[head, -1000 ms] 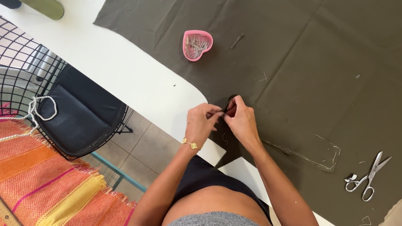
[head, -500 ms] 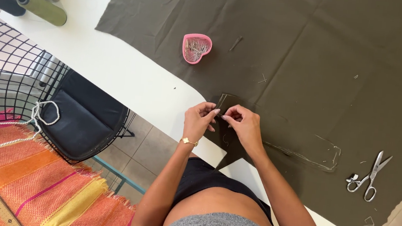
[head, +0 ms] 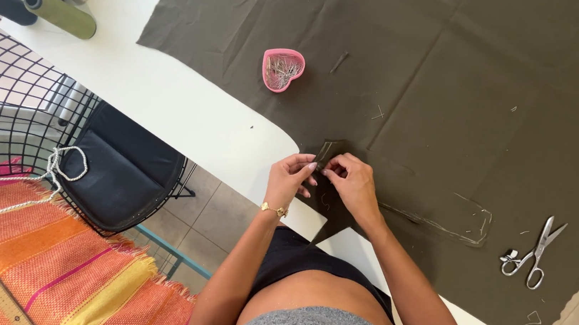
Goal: The person pins a folded piece of dark fabric along a chalk outline, then uses shears to cut the fabric along the marked line. The cut piece is removed from the main fabric sheet.
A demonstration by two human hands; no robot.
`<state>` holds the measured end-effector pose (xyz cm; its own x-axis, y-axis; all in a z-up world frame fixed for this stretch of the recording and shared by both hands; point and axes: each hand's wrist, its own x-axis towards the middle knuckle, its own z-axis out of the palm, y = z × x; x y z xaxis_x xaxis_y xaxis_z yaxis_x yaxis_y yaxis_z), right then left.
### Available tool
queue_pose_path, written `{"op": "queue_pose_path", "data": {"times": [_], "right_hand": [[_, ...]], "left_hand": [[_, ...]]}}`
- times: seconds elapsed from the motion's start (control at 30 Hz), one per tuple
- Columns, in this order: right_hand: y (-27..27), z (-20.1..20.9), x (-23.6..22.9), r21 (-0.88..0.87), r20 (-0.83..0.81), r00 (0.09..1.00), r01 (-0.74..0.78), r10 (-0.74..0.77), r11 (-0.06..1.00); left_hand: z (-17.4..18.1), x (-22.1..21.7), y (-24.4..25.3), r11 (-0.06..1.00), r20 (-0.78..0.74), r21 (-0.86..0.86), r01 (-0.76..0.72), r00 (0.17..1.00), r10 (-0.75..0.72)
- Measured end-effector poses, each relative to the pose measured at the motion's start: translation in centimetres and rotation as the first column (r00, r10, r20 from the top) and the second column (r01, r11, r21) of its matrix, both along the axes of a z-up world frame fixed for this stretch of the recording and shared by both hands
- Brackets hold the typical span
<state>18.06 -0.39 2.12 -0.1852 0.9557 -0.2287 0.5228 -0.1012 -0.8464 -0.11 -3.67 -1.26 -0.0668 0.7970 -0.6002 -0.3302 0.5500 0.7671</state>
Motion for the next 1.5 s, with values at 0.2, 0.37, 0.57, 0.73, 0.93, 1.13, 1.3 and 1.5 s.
{"op": "queue_pose_path", "data": {"times": [0.2,0.37,0.57,0.73,0.93,1.13,1.3,1.5], "right_hand": [[-0.2,-0.1,-0.1,-0.022,0.009,1.000,0.020,-0.019,1.000],[-0.2,0.0,-0.2,-0.026,-0.034,0.998,0.044,-0.045,0.999],[0.0,-0.4,0.1,-0.051,-0.073,0.996,0.050,-0.053,0.997],[5.3,2.7,4.3,0.201,0.086,0.993,0.067,-0.085,0.977],[10.4,0.5,8.3,0.325,0.511,0.857,-0.261,0.064,0.909],[11.3,-3.1,9.0,0.298,0.701,0.701,-0.454,0.131,0.840],[9.2,0.3,7.7,0.357,0.360,0.930,-0.211,0.074,0.910],[6.4,1.2,5.0,0.306,0.126,0.959,0.205,-0.253,0.930]], "left_hand": [[2.0,0.8,0.3,0.999,-0.030,0.033,-0.027,0.999,0.028],[2.1,0.5,0.4,0.998,-0.104,0.053,-0.039,0.994,0.045],[3.8,-0.7,1.2,0.998,-0.185,0.064,-0.025,0.982,0.036],[3.1,-1.7,2.6,0.996,-0.182,-0.006,0.086,0.980,-0.086],[0.6,-1.0,5.4,0.902,-0.550,-0.011,0.431,0.751,-0.366],[-1.7,-0.9,6.2,0.904,-0.780,0.031,0.425,0.576,-0.244],[-3.3,-1.5,6.3,0.924,-0.688,0.064,0.377,0.687,-0.233],[-0.8,-2.4,7.2,0.928,-0.485,0.040,0.370,0.820,-0.306]]}}
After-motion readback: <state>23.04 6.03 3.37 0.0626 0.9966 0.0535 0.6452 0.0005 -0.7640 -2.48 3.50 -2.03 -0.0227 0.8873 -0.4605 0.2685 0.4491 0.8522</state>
